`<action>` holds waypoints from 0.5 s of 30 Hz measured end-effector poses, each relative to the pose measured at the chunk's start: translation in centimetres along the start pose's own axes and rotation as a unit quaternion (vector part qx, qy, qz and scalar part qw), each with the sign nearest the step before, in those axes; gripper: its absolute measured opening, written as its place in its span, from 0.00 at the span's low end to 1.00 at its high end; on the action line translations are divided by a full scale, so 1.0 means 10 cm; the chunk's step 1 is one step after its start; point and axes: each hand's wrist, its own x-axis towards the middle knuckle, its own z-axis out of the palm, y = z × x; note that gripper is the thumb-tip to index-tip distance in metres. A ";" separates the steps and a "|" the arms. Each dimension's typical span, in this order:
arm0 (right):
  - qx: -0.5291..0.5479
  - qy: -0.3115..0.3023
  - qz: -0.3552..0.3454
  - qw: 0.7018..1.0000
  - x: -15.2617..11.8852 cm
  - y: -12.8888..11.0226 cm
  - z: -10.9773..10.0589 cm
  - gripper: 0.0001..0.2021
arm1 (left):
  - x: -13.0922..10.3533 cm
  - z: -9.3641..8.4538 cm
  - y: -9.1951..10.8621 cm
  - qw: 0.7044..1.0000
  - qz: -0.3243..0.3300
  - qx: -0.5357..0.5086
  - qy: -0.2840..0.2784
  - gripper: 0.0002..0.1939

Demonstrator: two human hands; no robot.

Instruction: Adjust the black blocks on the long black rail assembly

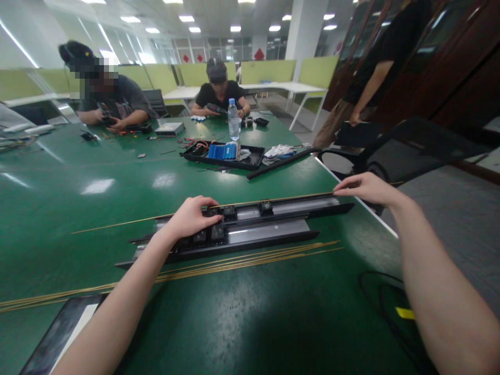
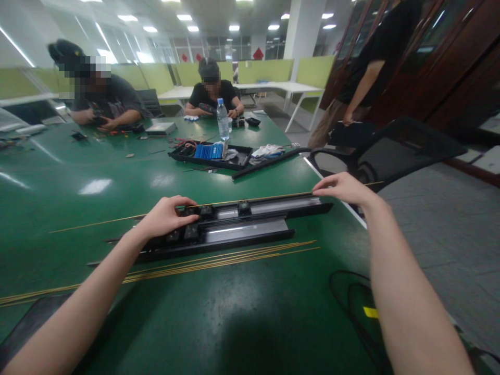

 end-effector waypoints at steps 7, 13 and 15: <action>-0.002 -0.002 0.011 1.000 0.01 0.07 -0.04 0.20 | -0.01 0.00 0.01 1.000 0.002 0.002 0.000 0.19; -0.013 0.030 0.014 0.999 -0.03 0.00 -0.06 0.15 | -0.01 -0.01 0.00 1.000 0.000 0.004 0.000 0.19; -0.055 0.061 -0.013 0.997 -0.01 -0.08 -0.03 0.14 | 0.00 -0.01 0.01 1.000 -0.001 0.004 0.000 0.19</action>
